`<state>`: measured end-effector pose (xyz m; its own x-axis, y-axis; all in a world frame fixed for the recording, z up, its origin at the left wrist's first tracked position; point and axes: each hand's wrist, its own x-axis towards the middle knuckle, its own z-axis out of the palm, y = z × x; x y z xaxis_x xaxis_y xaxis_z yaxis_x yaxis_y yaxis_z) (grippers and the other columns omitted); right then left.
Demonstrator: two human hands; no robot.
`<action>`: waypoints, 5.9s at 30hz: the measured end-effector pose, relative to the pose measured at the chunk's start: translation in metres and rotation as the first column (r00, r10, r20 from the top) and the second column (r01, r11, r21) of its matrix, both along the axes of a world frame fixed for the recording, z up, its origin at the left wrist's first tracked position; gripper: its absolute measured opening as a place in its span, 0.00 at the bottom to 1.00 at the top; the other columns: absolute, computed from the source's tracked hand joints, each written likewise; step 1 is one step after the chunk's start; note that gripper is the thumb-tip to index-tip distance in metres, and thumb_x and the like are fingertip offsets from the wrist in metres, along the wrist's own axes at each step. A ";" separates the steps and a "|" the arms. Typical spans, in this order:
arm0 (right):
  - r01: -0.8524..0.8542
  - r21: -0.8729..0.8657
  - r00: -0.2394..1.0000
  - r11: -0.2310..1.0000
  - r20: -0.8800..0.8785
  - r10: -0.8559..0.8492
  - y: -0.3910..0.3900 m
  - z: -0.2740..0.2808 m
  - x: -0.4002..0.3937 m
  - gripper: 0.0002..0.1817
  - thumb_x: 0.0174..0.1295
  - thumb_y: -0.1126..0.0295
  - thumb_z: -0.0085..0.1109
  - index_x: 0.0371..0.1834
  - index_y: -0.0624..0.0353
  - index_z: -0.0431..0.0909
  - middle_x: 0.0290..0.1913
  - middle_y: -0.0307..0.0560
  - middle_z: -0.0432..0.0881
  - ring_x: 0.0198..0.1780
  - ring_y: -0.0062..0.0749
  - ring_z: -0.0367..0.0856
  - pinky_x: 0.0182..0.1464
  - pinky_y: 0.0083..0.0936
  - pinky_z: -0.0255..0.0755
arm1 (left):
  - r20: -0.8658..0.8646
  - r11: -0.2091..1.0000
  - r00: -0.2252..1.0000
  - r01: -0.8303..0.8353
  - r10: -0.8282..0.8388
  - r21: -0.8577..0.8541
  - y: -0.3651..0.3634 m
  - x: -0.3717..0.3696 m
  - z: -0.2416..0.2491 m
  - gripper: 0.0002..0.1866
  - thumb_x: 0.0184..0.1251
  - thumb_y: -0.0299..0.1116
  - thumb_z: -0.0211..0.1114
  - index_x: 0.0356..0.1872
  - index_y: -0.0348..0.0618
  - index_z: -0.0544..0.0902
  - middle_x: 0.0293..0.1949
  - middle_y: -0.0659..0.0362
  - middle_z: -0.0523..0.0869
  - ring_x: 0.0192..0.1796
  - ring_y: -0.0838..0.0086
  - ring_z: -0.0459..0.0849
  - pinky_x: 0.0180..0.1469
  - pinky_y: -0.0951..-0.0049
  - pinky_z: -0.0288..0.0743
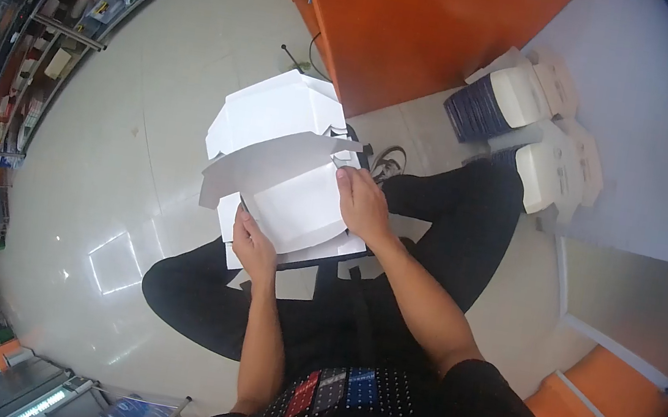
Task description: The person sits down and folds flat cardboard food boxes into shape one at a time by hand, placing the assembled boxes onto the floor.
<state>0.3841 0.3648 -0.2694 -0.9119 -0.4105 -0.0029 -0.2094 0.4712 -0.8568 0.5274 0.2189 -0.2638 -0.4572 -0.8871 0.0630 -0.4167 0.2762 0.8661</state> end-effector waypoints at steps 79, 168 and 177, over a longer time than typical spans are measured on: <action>-0.794 0.290 0.498 0.534 -0.193 0.845 0.018 0.024 0.005 0.13 0.68 0.58 0.61 0.46 0.56 0.79 0.46 0.44 0.80 0.51 0.41 0.79 0.51 0.37 0.75 | 0.621 0.366 0.383 0.916 -0.684 -0.162 -0.036 0.043 0.048 0.15 0.68 0.34 0.66 0.53 0.42 0.81 0.53 0.54 0.85 0.54 0.59 0.84 0.53 0.57 0.80; -0.229 0.249 0.922 0.941 0.367 0.127 0.028 0.036 -0.015 0.28 0.49 0.70 0.76 0.54 0.70 0.79 0.43 0.61 0.87 0.44 0.51 0.88 0.50 0.39 0.79 | 0.337 0.940 0.911 0.128 -0.237 0.316 -0.040 0.065 0.039 0.26 0.52 0.33 0.79 0.49 0.31 0.79 0.42 0.41 0.89 0.46 0.50 0.89 0.50 0.58 0.82; -0.137 0.490 0.990 0.861 0.037 0.136 -0.004 0.026 -0.001 0.12 0.54 0.77 0.61 0.41 0.71 0.77 0.43 0.68 0.84 0.46 0.65 0.84 0.51 0.51 0.78 | 0.622 0.960 0.775 0.244 -0.107 -0.140 -0.007 0.023 0.032 0.16 0.54 0.25 0.72 0.40 0.33 0.76 0.35 0.40 0.87 0.51 0.43 0.85 0.53 0.49 0.78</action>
<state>0.3836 0.3607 -0.2434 -0.8467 -0.4758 -0.2380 -0.3012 0.7975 -0.5227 0.5507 0.2117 -0.2323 -0.6079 -0.7860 -0.1121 -0.7599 0.5351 0.3692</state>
